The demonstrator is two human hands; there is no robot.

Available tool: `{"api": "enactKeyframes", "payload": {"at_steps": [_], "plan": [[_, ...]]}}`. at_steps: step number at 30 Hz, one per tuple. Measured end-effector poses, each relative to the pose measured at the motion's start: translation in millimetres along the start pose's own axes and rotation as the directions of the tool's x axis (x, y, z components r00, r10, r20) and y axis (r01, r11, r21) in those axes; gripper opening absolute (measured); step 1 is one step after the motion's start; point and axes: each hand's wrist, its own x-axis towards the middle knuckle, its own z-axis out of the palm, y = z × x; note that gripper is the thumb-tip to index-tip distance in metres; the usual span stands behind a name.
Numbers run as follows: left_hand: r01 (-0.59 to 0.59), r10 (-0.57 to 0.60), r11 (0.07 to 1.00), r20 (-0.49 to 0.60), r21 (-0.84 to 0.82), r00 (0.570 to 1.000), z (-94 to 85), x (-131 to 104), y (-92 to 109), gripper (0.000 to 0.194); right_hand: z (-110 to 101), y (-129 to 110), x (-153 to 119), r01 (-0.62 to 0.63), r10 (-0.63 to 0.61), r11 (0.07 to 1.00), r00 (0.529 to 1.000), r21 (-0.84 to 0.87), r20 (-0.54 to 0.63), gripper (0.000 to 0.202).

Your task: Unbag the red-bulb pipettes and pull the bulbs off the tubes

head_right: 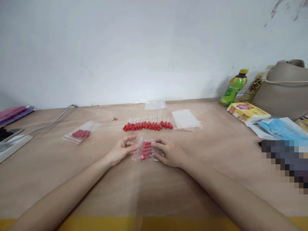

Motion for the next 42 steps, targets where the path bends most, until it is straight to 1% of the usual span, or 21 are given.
{"api": "enactKeyframes", "payload": {"at_steps": [2,4,6,8,11,13,15,19,22,25,27,29,31,34,36,40,42], "plan": [[0.047,-0.047,0.999,0.030,0.001,0.998,-0.3,-1.7,2.7,0.053,-1.3,-0.5,-0.7,-0.004,0.004,1.000,1.000,0.016,0.007,0.035],[0.059,-0.059,0.998,0.041,-0.011,0.997,1.3,-2.1,4.6,0.056,-4.0,-2.1,-0.4,-0.012,0.012,0.999,1.000,0.030,0.002,0.035],[0.057,-0.056,0.998,0.044,-0.029,0.997,3.5,-1.7,5.6,0.057,-7.2,-5.1,2.6,-0.031,0.031,0.999,1.000,0.024,-0.001,0.033],[0.045,-0.044,0.998,0.034,-0.040,0.998,5.5,-1.0,5.9,0.056,-9.4,-9.2,9.3,-0.051,0.052,0.999,0.999,0.014,-0.010,0.026],[0.018,-0.018,1.000,-0.002,-0.026,1.000,8.5,0.7,5.9,0.052,-8.1,-15.1,26.0,-0.036,0.036,0.999,0.999,0.012,-0.019,0.017],[0.010,-0.010,1.000,-0.005,-0.001,1.000,9.8,2.1,5.5,0.053,-4.2,-17.2,39.0,0.022,-0.022,1.000,1.000,-0.010,-0.007,0.017],[0.004,-0.004,1.000,0.009,0.005,1.000,10.1,3.6,4.5,0.056,1.0,-16.7,50.5,0.113,-0.113,0.991,0.994,-0.065,-0.008,0.021],[-0.048,0.047,0.999,0.036,0.025,0.998,8.8,6.5,1.2,0.055,8.2,-10.4,63.7,0.293,-0.303,0.923,0.953,-0.249,-0.001,0.027],[-0.062,0.058,0.996,0.059,0.061,0.997,7.6,7.6,0.7,0.055,8.8,-5.3,65.8,0.351,-0.378,0.876,0.925,-0.331,-0.019,0.025],[-0.007,0.003,0.999,0.100,0.045,0.995,6.0,7.7,3.4,0.056,8.1,-2.1,65.7,0.392,-0.432,0.845,0.901,-0.364,-0.032,0.024],[0.036,-0.039,0.999,0.130,0.025,0.991,4.8,7.7,5.4,0.052,8.0,-1.4,65.6,0.399,-0.438,0.835,0.899,-0.378,-0.020,0.024],[0.047,-0.049,0.999,0.150,0.021,0.987,4.1,7.8,6.4,0.048,8.5,-1.5,65.1,0.391,-0.425,0.837,0.905,-0.384,-0.005,0.023],[0.031,-0.035,0.999,0.143,0.030,0.989,4.6,7.6,6.1,0.044,9.1,-1.7,64.2,0.377,-0.408,0.843,0.913,-0.383,0.000,0.023],[-0.010,0.007,0.999,0.090,0.037,0.996,7.1,6.7,4.1,0.040,9.6,-1.2,62.1,0.366,-0.392,0.854,0.920,-0.370,0.005,0.022],[-0.038,0.036,0.999,0.075,0.034,0.997,8.7,6.1,2.7,0.038,9.1,-1.1,61.1,0.369,-0.390,0.862,0.921,-0.348,0.011,0.024],[-0.062,0.057,0.997,0.102,0.045,0.993,9.2,6.6,1.2,0.034,8.3,-3.1,61.5,0.399,-0.411,0.871,0.912,-0.285,0.022,0.024],[-0.075,0.066,0.994,0.116,0.076,0.991,8.4,7.0,0.0,0.032,9.5,-4.2,61.9,0.416,-0.428,0.871,0.904,-0.263,0.012,0.023]]}}
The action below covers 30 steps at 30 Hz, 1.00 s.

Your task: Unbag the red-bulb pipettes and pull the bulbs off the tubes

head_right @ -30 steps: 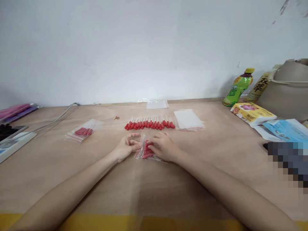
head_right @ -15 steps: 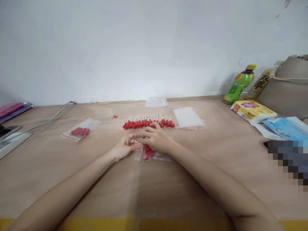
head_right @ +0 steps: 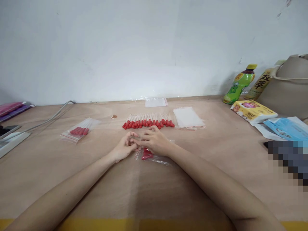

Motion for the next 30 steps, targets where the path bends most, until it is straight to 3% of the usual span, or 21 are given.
{"api": "enactKeyframes", "payload": {"at_steps": [4,8,11,15,18,24,30], "plan": [[-0.153,0.162,0.961,-0.021,0.230,0.987,-1.3,-2.1,-4.9,0.028,4.5,-1.9,-1.4,-0.022,0.021,1.000,0.997,-0.020,-0.078,0.022],[-0.322,0.417,0.695,0.005,0.642,0.909,-2.5,-5.5,-9.7,0.021,7.0,-2.5,-4.8,-0.038,0.025,0.997,0.984,-0.069,-0.174,0.019],[-0.337,0.447,0.539,0.078,0.772,0.891,-3.7,-5.8,-11.0,0.015,6.9,-2.3,-5.9,-0.034,0.016,0.995,0.981,-0.092,-0.194,0.018],[-0.350,0.437,0.464,0.134,0.814,0.889,-4.5,-4.3,-11.8,0.017,5.9,-2.4,-5.0,0.006,-0.022,0.992,0.992,-0.125,-0.125,0.019],[-0.356,0.436,0.429,0.155,0.830,0.887,-3.3,-3.8,-12.5,0.013,4.8,-2.7,-3.2,0.063,-0.072,0.989,0.995,-0.130,-0.066,0.020],[-0.359,0.419,0.452,0.161,0.817,0.894,1.5,-4.4,-12.6,0.009,1.6,-4.1,0.6,0.110,-0.106,0.986,0.994,-0.122,0.037,0.024],[-0.343,0.426,0.509,0.115,0.789,0.897,-2.1,-3.6,-9.7,0.011,-5.4,-6.2,-1.3,0.094,-0.092,0.993,0.995,-0.073,0.039,0.027]]}}
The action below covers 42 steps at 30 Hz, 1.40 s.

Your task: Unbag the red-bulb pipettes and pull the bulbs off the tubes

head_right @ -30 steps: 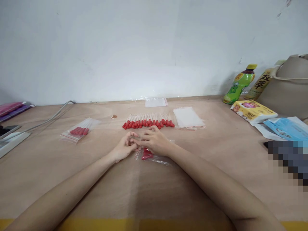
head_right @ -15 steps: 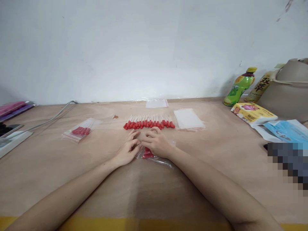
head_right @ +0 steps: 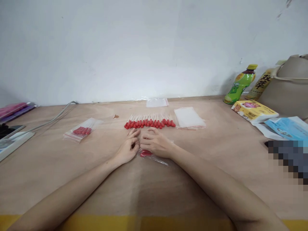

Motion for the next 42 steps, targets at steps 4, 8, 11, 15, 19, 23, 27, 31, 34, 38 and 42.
{"api": "enactKeyframes", "payload": {"at_steps": [4,8,11,15,19,23,27,31,34,38,42], "plan": [[0.023,-0.023,1.000,-0.016,-0.007,1.000,-2.7,0.1,0.9,0.012,-7.9,1.5,-0.9,-0.083,0.086,0.989,0.996,0.122,-0.024,0.020],[0.035,-0.035,0.999,-0.063,0.001,0.997,-1.5,-0.7,1.4,0.013,-16.8,0.9,-2.3,-0.156,0.160,0.966,0.987,0.204,-0.003,0.017],[0.038,-0.036,0.999,-0.133,0.012,0.990,-0.2,-2.7,1.7,0.006,-22.0,-4.7,-11.5,-0.242,0.242,0.943,0.970,0.230,0.025,0.018],[-0.008,0.006,1.000,-0.167,-0.008,0.986,0.4,-6.7,4.0,0.013,-26.8,-16.5,-37.8,-0.441,0.440,0.870,0.896,0.219,0.055,0.021],[-0.111,0.106,0.993,-0.097,-0.048,0.990,1.9,-7.7,4.1,0.024,-26.5,-24.2,-64.1,-0.629,0.623,0.762,0.777,0.151,0.090,0.028],[-0.172,0.166,0.976,-0.053,-0.130,0.985,-0.2,-4.9,3.4,0.031,-20.4,-24.2,-74.2,-0.678,0.667,0.724,0.735,0.128,0.123,0.042],[-0.164,0.180,0.964,0.057,-0.209,0.982,-7.2,-2.3,5.9,0.027,-17.7,-22.5,-71.6,-0.688,0.677,0.718,0.726,0.110,0.122,0.036],[-0.108,0.152,0.944,0.122,-0.312,0.981,-11.4,-1.7,8.7,0.029,-20.5,-23.6,-68.7,-0.688,0.681,0.725,0.724,0.043,0.110,0.034],[-0.146,0.198,0.938,0.139,-0.313,0.970,-14.5,-1.5,10.7,0.033,-21.6,-25.2,-68.2,-0.669,0.668,0.743,0.740,-0.019,0.075,0.033],[-0.222,0.263,0.948,0.168,-0.229,0.950,-21.6,-1.4,15.2,0.041,-20.5,-26.2,-68.1,-0.656,0.656,0.754,0.754,-0.030,0.039,0.032],[-0.293,0.295,0.955,0.241,-0.048,0.925,-22.7,-5.0,20.7,0.040,-19.2,-25.9,-68.6,-0.666,0.665,0.746,0.745,0.001,0.040,0.033]]}}
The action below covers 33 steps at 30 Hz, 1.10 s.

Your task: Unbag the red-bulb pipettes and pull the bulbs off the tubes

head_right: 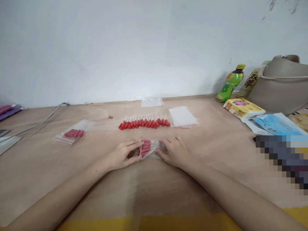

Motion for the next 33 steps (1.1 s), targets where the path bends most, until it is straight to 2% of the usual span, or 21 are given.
{"api": "enactKeyframes", "payload": {"at_steps": [5,9,14,20,24,26,29,31,33], "plan": [[0.003,0.003,0.989,-0.036,0.145,0.999,15.6,-3.5,3.8,0.025,0.7,1.2,-0.1,-0.021,0.020,0.999,0.999,0.036,0.036,0.034],[0.016,0.000,0.989,-0.115,0.144,0.993,21.7,-3.3,2.8,0.026,0.5,1.6,0.5,-0.021,0.019,0.999,0.998,0.040,0.055,0.033],[0.048,-0.056,0.997,-0.137,-0.067,0.989,16.6,-2.3,4.6,0.026,0.3,2.2,0.7,-0.029,0.026,0.999,0.998,0.042,0.059,0.032],[0.115,-0.159,0.967,-0.188,-0.230,0.969,19.0,-3.1,3.0,0.021,-1.3,1.4,0.8,-0.048,0.045,0.998,0.996,0.032,0.078,0.032],[0.153,-0.278,0.880,-0.228,-0.449,0.933,26.0,-2.2,-6.3,0.017,-1.8,1.2,0.8,-0.056,0.054,0.998,0.994,0.025,0.099,0.032],[0.159,-0.320,0.798,-0.186,-0.581,0.929,27.5,0.1,-11.0,0.019,-1.5,1.7,0.7,-0.052,0.049,0.998,0.993,0.031,0.105,0.032],[0.199,-0.366,0.679,-0.090,-0.706,0.926,18.2,5.1,-16.1,0.024,-1.1,2.4,0.3,-0.044,0.040,0.998,0.994,0.035,0.105,0.032],[0.232,-0.380,0.681,-0.064,-0.695,0.923,0.2,7.3,-19.2,0.025,-1.2,2.6,0.1,-0.043,0.039,0.999,0.993,0.032,0.108,0.032],[0.281,-0.364,0.723,-0.003,-0.630,0.931,-26.5,6.2,-23.1,0.025,-1.6,2.3,0.2,-0.045,0.041,0.999,0.993,0.026,0.113,0.031]]}}
